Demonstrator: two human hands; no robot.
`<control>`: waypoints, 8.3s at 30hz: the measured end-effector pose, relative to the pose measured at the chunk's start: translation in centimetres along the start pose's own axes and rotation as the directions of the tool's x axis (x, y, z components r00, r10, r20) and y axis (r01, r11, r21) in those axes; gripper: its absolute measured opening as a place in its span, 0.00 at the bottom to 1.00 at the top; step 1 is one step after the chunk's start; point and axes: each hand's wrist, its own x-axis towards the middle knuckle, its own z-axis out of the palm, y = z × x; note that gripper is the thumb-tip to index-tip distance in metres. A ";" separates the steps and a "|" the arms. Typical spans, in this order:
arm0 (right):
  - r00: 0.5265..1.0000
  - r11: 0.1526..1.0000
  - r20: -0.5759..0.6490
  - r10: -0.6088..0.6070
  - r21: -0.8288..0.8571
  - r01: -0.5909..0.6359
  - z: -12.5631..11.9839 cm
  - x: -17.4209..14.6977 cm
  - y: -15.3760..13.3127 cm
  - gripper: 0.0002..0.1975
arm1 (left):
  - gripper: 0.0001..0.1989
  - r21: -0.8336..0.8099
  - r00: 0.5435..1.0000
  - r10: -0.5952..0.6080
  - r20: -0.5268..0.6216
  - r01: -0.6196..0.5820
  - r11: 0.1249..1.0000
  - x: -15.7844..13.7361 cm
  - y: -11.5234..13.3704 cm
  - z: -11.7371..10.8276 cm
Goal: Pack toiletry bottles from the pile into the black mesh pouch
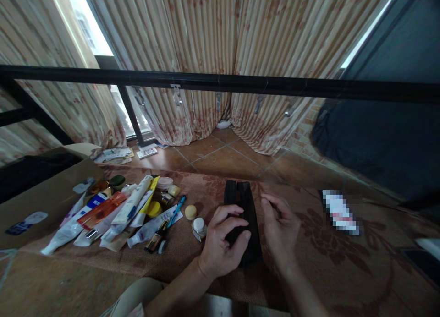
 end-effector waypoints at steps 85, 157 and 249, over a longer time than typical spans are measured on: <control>0.972 0.971 -0.089 0.216 -0.089 -0.224 -1.4 0.5 -0.9 0.11 | 0.32 0.208 0.663 -0.490 0.566 0.461 0.863 0.7 -4.7 -11.1; 0.973 0.959 -0.017 0.228 -0.168 -0.228 -0.9 0.5 -0.5 0.12 | 0.31 -0.608 0.825 -0.556 0.103 0.495 0.621 0.3 -4.7 -5.5; 0.977 0.968 0.003 0.214 -0.136 -0.212 -0.6 0.1 -0.4 0.12 | 0.16 -0.701 0.629 -0.777 0.035 0.570 0.429 0.5 -4.6 -4.6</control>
